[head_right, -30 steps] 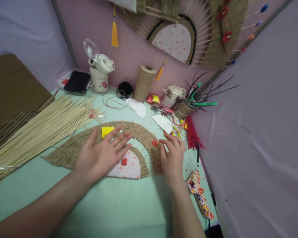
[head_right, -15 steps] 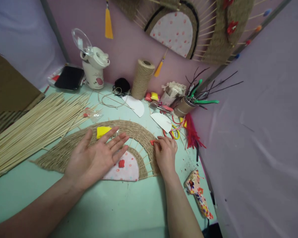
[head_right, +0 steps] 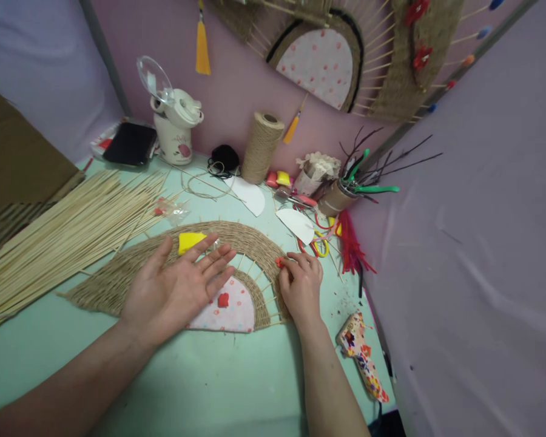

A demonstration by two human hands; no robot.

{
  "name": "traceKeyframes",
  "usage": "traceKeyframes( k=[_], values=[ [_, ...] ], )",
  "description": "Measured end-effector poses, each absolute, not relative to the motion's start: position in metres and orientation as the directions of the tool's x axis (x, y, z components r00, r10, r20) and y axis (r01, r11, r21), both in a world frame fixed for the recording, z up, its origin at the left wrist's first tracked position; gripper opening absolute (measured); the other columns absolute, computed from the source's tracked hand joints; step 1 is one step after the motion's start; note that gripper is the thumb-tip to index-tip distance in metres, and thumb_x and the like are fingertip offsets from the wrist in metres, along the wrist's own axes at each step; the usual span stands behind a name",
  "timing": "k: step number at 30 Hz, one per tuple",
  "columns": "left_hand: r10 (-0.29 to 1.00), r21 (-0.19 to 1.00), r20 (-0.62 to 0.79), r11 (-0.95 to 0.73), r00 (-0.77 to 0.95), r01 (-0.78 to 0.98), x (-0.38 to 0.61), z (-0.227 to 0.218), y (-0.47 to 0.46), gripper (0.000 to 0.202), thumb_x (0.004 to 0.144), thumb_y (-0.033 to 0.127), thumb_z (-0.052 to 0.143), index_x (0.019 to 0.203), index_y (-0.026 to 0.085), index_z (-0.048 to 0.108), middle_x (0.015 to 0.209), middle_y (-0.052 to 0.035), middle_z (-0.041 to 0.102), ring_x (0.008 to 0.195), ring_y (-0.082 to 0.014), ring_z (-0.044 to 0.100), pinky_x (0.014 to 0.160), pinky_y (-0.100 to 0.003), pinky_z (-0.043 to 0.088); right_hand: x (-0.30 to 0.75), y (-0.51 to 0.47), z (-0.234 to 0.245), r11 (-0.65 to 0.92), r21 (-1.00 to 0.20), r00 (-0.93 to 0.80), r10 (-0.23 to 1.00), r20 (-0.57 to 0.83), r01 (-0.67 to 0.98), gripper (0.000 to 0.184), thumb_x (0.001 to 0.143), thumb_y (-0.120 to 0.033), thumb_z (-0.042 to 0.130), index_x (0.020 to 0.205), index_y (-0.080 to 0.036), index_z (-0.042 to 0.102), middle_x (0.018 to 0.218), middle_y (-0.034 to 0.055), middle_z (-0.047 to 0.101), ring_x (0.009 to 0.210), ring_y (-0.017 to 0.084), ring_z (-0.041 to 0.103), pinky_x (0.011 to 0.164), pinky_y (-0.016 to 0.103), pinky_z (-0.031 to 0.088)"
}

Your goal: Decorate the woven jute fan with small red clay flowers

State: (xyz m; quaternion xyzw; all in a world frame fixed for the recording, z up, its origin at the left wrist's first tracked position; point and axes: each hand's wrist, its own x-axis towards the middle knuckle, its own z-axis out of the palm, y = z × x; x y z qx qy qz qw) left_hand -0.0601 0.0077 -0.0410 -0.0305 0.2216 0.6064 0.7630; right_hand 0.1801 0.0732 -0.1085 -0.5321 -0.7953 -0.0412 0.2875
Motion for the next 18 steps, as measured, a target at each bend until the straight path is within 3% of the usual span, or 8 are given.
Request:
traceKeyframes(
  k=[7,13,18],
  values=[
    [0.916,0.229,-0.368,0.256,0.16,-0.939,-0.0592,-0.0412,0.0083,0.044,0.092,0.048,0.047,0.117,0.015,0.062,0.118,-0.0165,0.063,0.12,-0.0274,0.058,0.095,-0.04,0.053,0.1869,0.0715,-0.1075,0.441,-0.233,-0.249,0.787,0.564,0.867,0.023,0.084,-0.015,0.053,0.092,-0.022,0.074,0.106,0.006,0.072,0.102,0.024,0.057,0.096,0.047,0.043],
    [0.914,0.229,-0.372,0.261,0.163,-0.938,-0.0598,-0.0419,0.0084,0.042,0.092,0.046,0.048,0.116,0.015,0.063,0.116,-0.0162,0.063,0.118,-0.0269,0.059,0.094,-0.04,0.054,0.183,0.0661,-0.1048,0.435,-0.177,-0.29,0.802,0.522,0.883,0.022,0.085,-0.018,0.056,0.094,-0.023,0.076,0.11,0.0047,0.072,0.106,0.027,0.053,0.099,0.05,0.041],
    [0.912,0.221,-0.378,0.259,0.162,-0.94,-0.0598,-0.0421,0.0085,0.041,0.092,0.044,0.048,0.115,0.014,0.064,0.117,-0.0167,0.063,0.118,-0.0271,0.059,0.094,-0.041,0.054,0.1784,0.0658,-0.1047,0.454,-0.213,-0.302,0.811,0.501,0.865,0.022,0.086,-0.02,0.055,0.095,-0.023,0.076,0.11,0.0057,0.071,0.107,0.026,0.053,0.098,0.05,0.042]
  ],
)
